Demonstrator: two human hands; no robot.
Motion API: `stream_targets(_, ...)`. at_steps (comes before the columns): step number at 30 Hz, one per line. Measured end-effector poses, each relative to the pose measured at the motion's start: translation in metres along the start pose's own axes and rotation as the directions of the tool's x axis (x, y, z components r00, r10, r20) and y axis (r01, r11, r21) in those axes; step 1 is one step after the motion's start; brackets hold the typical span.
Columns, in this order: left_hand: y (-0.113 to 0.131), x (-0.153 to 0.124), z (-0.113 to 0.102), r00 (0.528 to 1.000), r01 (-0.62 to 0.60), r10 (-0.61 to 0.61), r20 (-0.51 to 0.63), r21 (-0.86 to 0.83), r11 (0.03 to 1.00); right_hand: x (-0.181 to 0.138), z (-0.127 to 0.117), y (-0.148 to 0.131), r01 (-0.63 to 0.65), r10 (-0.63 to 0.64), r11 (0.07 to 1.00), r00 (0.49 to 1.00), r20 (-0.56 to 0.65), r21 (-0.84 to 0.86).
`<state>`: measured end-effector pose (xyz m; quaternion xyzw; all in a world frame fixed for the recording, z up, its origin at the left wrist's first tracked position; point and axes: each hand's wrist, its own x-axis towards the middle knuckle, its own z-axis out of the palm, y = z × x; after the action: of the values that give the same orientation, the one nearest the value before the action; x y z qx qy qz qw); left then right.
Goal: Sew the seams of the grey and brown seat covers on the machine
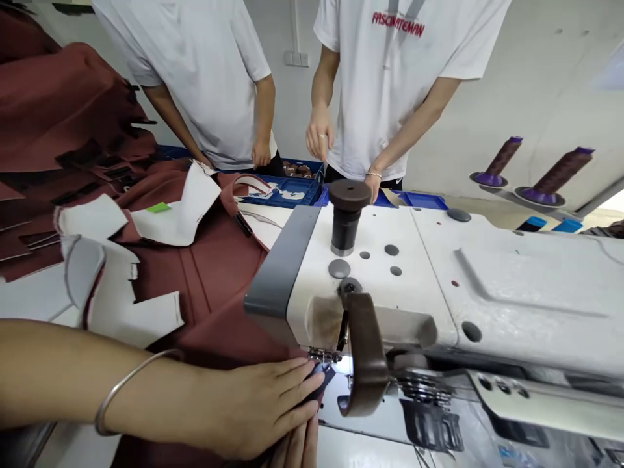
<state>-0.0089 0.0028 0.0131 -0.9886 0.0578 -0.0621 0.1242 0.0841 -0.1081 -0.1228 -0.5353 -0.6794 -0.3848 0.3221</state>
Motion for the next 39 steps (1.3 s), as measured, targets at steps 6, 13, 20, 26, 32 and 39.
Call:
stream_targets(6,-0.01,-0.013,0.004,0.994,0.035,-0.044,-0.095,-0.098,0.995,0.024,-0.028,0.0,-0.011,-0.013,0.994,0.976,0.217,0.11)
stream_targets(13,0.011,0.001,0.019,0.949,0.183,-0.183,-0.257,-0.022,0.983,0.027,-0.043,0.008,-0.109,0.054,0.979,0.952,0.301,0.171)
stream_targets(20,0.017,0.009,0.018,0.937,0.228,-0.209,-0.281,0.037,0.973,0.018,-0.042,0.016,-0.017,-0.04,0.98,0.959,0.282,0.199)
stream_targets(26,0.018,0.01,0.023,0.921,0.277,-0.251,-0.296,0.048,0.96,0.026,-0.036,0.016,0.1,-0.124,0.989,0.965,0.233,0.114)
stream_targets(32,0.024,0.018,0.022,0.938,0.272,-0.241,-0.248,0.103,0.957,0.019,-0.033,0.012,0.013,-0.038,0.992,0.98,0.195,0.127)
stream_targets(39,0.032,0.017,0.029,0.964,0.249,-0.232,-0.131,0.135,0.959,0.016,-0.048,0.016,0.055,-0.101,0.984,0.957,0.273,0.171)
